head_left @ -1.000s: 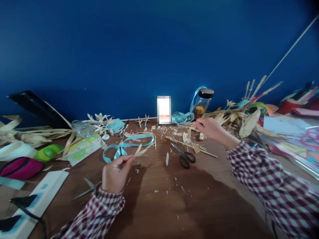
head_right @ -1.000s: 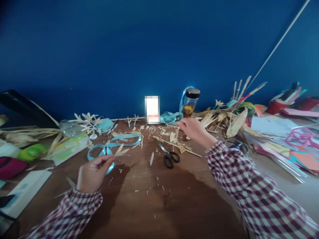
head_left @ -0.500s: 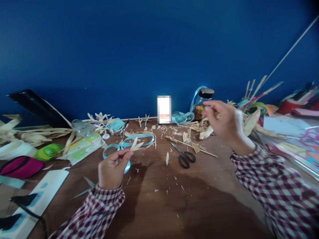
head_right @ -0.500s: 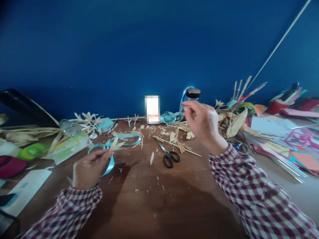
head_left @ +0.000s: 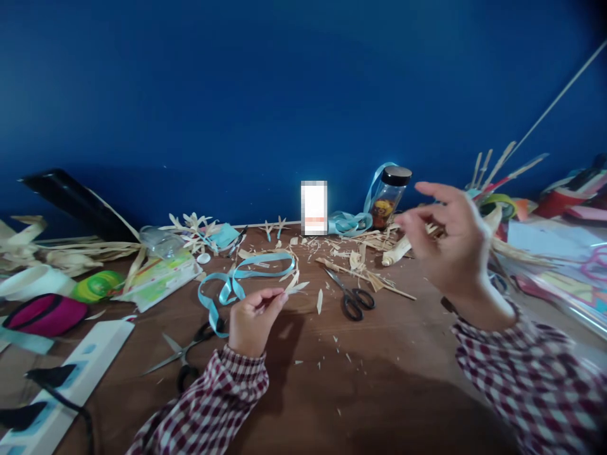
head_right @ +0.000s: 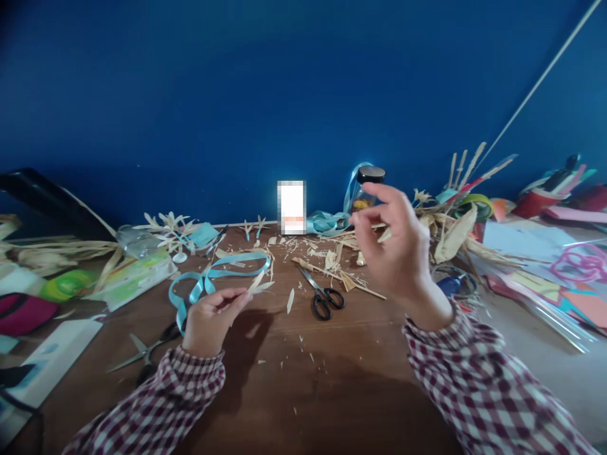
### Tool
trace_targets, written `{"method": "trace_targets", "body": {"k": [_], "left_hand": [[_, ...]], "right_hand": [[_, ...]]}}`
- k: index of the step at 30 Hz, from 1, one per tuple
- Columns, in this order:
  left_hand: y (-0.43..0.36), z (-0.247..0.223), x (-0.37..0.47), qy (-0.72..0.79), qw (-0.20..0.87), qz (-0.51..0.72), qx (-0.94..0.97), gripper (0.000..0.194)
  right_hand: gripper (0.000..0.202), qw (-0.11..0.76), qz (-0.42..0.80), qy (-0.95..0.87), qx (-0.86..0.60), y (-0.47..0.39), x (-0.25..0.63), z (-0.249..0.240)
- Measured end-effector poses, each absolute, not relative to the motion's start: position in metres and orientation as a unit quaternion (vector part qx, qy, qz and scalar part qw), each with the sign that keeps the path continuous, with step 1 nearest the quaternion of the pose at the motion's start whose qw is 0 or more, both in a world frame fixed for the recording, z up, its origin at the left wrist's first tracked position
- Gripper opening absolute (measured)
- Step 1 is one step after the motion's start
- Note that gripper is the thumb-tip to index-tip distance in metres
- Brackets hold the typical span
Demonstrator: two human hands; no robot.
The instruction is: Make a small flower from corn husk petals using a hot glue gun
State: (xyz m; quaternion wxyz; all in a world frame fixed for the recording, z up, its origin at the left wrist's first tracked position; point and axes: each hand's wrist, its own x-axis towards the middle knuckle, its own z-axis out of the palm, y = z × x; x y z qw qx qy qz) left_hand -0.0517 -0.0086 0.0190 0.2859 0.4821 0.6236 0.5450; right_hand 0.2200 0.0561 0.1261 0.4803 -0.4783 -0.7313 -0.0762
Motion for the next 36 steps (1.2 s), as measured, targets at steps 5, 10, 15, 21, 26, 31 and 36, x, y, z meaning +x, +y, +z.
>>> {"method": "trace_targets", "body": {"k": [5,10,15,21,26,31,36], "left_hand": [[-0.002,0.01,-0.042,0.608,0.383,0.567,0.401,0.023],[-0.001,0.009,-0.024,0.593,0.394,0.58,0.396,0.019],[-0.006,0.011,-0.009,0.576,0.251,0.562,0.538,0.006],[-0.01,0.007,-0.008,0.547,0.187,0.513,0.634,0.008],[-0.014,0.008,-0.005,0.544,0.309,0.47,0.623,0.018],[-0.014,0.007,-0.007,0.571,0.419,0.479,0.517,0.018],[-0.012,0.004,-0.012,0.569,0.483,0.454,0.486,0.019]], "right_hand": [[0.025,0.397,0.092,-0.78,-0.475,0.039,0.209,0.113],[0.029,0.366,0.521,-0.631,-0.444,0.024,0.173,0.06],[0.034,0.401,0.686,-0.475,-0.378,0.011,0.143,0.028],[0.027,0.447,0.686,-0.402,-0.411,0.011,0.141,0.023],[0.03,0.455,0.63,-0.462,-0.427,0.016,0.146,0.017],[0.032,0.429,0.625,-0.488,-0.432,0.014,0.145,0.013],[0.029,0.4,0.623,-0.511,-0.438,0.009,0.141,0.013]]}}
